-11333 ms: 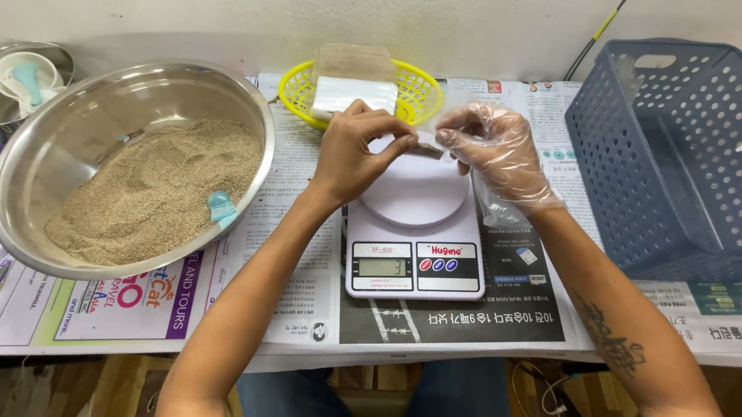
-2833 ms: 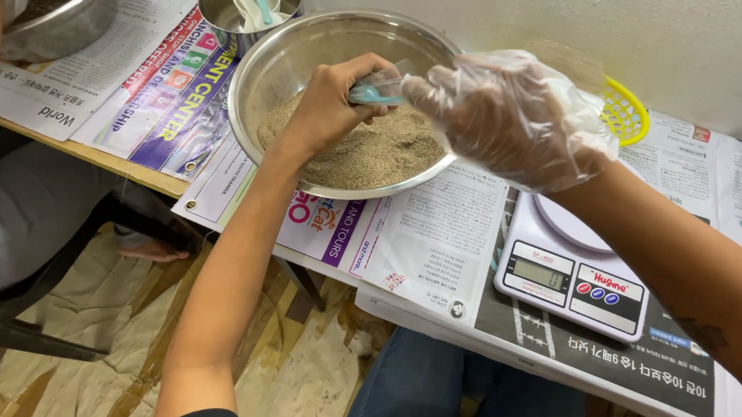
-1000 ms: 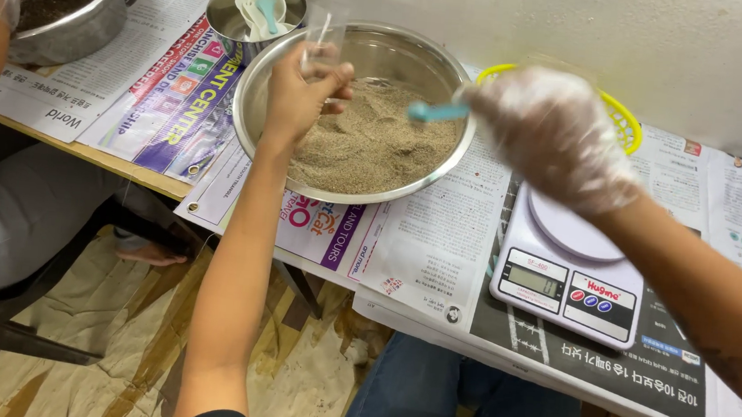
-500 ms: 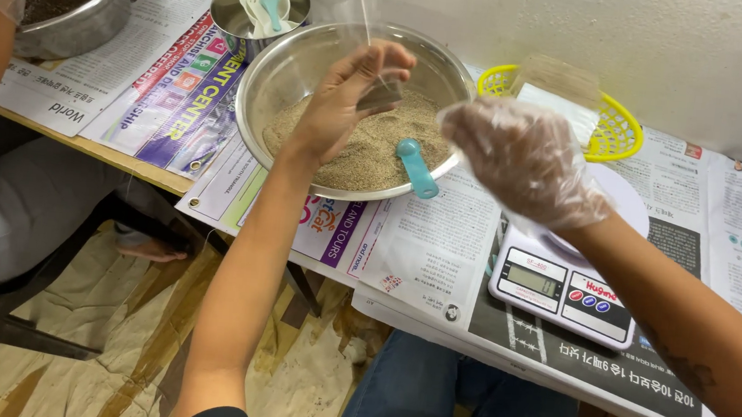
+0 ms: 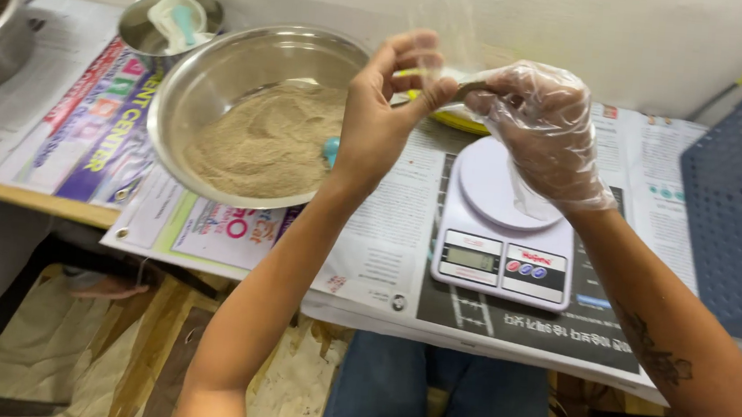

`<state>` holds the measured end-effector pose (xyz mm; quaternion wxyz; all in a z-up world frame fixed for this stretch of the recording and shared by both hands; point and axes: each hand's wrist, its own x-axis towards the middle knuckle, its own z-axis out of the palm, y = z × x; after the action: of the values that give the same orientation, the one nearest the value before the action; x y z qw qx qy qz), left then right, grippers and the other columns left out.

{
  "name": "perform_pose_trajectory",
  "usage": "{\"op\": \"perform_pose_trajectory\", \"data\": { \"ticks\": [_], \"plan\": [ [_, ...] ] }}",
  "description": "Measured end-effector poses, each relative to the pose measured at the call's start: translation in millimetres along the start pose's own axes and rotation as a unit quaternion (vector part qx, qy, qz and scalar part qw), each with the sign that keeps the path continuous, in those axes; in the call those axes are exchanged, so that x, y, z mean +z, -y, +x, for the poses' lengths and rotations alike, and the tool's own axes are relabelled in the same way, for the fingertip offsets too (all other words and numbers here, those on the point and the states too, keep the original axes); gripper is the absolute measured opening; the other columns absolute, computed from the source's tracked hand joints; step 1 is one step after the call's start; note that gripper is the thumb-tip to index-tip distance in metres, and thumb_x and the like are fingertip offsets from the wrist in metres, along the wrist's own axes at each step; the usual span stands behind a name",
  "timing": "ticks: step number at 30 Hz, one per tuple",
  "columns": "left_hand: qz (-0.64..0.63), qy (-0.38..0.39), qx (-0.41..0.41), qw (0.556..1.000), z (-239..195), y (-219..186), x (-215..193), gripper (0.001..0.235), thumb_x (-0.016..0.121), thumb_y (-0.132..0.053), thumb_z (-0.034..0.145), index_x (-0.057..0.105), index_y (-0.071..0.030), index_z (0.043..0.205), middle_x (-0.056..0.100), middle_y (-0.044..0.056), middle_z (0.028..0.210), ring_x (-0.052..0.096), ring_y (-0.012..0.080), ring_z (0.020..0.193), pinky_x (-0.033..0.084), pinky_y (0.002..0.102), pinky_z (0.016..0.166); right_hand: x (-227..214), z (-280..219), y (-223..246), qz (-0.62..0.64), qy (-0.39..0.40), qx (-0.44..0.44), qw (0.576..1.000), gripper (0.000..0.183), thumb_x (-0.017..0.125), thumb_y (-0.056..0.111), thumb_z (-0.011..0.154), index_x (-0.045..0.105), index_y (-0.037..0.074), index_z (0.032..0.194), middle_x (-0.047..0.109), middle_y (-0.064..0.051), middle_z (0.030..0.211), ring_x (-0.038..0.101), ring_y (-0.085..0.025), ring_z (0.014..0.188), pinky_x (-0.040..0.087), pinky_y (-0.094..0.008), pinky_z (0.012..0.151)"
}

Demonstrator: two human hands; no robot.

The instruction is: Scooping powder into small bags, weighing them on a digital scale, and placing them in a crate

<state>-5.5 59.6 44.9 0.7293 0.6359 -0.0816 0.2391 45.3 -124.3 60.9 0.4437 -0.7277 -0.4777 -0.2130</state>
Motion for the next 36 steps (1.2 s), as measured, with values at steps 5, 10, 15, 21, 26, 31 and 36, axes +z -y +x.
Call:
{"op": "perform_pose_trajectory", "data": {
  "ticks": [5, 10, 15, 21, 26, 31, 36],
  "plan": [
    [0.107, 0.024, 0.073, 0.991, -11.8, 18.6, 53.6, 0.01, 0.07, -0.016, 0.095, 0.078, -0.014, 0.101, 0.075, 0.001, 0.102, 0.071, 0.0118, 0.093, 0.058, 0.023, 0.083, -46.7, -34.7, -8.2, -0.01, -0.005, 0.084, 0.996, 0.01, 0.077, 0.01, 0.104, 0.073, 0.0, 0.104, 0.063, -0.01, 0.102, 0.052, -0.013, 0.073, 0.041, -0.026, 0.066],
    [0.132, 0.094, 0.074, 0.984, -3.5, 61.0, 89.2, 0.008, 0.074, -0.017, 0.092, 0.078, -0.016, 0.1, 0.069, -0.002, 0.087, 0.061, 0.0088, 0.078, 0.048, 0.023, 0.071, -77.8, -63.1, -42.1, 0.036, -0.031, 0.136, 0.99, 0.009, 0.079, 0.004, 0.098, 0.073, 0.003, 0.105, 0.064, -0.007, 0.1, 0.063, -0.016, 0.093, 0.052, -0.026, 0.083],
    [0.158, 0.118, 0.064, 0.978, 5.3, 100.0, 87.1, 0.013, 0.082, -0.015, 0.087, 0.076, -0.012, 0.098, 0.071, 0.005, 0.085, 0.075, 0.0188, 0.081, 0.065, 0.03, 0.072, -74.6, -86.4, -62.4, 0.045, -0.039, 0.198, 0.978, 0.012, 0.082, 0.009, 0.094, 0.076, 0.001, 0.102, 0.067, -0.013, 0.086, 0.059, -0.017, 0.078, 0.051, -0.032, 0.068],
    [0.234, 0.202, -0.031, 0.95, 7.2, 131.8, 63.0, 0.029, 0.087, -0.01, 0.075, 0.076, -0.011, 0.102, 0.075, 0.007, 0.086, 0.071, 0.0168, 0.075, 0.06, 0.026, 0.069, -55.6, -101.9, -78.5, 0.115, -0.011, 0.281, 0.953, 0.013, 0.081, 0.009, 0.088, 0.076, 0.003, 0.097, 0.063, -0.007, 0.081, 0.054, -0.01, 0.071, 0.046, -0.025, 0.061],
    [0.245, 0.211, -0.002, 0.946, 16.3, 122.2, 63.0, 0.009, 0.081, -0.017, 0.083, 0.079, -0.019, 0.092, 0.075, 0.003, 0.075, 0.07, 0.0126, 0.069, 0.057, 0.027, 0.067, -64.7, -85.2, -70.7, 0.069, 0.039, 0.245, 0.966, 0.012, 0.076, 0.011, 0.096, 0.075, 0.0, 0.1, 0.071, -0.019, 0.084, 0.064, -0.027, 0.072, 0.052, -0.035, 0.068],
    [0.165, 0.218, -0.018, 0.962, 26.0, 130.3, 61.9, 0.01, 0.079, -0.006, 0.084, 0.079, -0.011, 0.092, 0.075, 0.008, 0.075, 0.07, 0.0119, 0.064, 0.059, 0.024, 0.062, -59.1, -85.5, -67.9, 0.065, 0.029, 0.262, 0.962, 0.016, 0.079, 0.014, 0.096, 0.075, -0.001, 0.1, 0.072, -0.019, 0.085, 0.063, -0.025, 0.072, 0.051, -0.035, 0.067],
    [0.056, 0.176, -0.064, 0.981, 18.0, 129.5, 61.9, 0.01, 0.076, 0.0, 0.087, 0.079, -0.004, 0.095, 0.076, 0.014, 0.077, 0.074, 0.0156, 0.067, 0.065, 0.027, 0.064, -49.3, -101.0, -76.7, 0.013, 0.011, 0.254, 0.967, 0.012, 0.081, 0.009, 0.093, 0.077, 0.0, 0.099, 0.073, -0.018, 0.085, 0.067, -0.027, 0.075, 0.055, -0.037, 0.072]
  ]
}}
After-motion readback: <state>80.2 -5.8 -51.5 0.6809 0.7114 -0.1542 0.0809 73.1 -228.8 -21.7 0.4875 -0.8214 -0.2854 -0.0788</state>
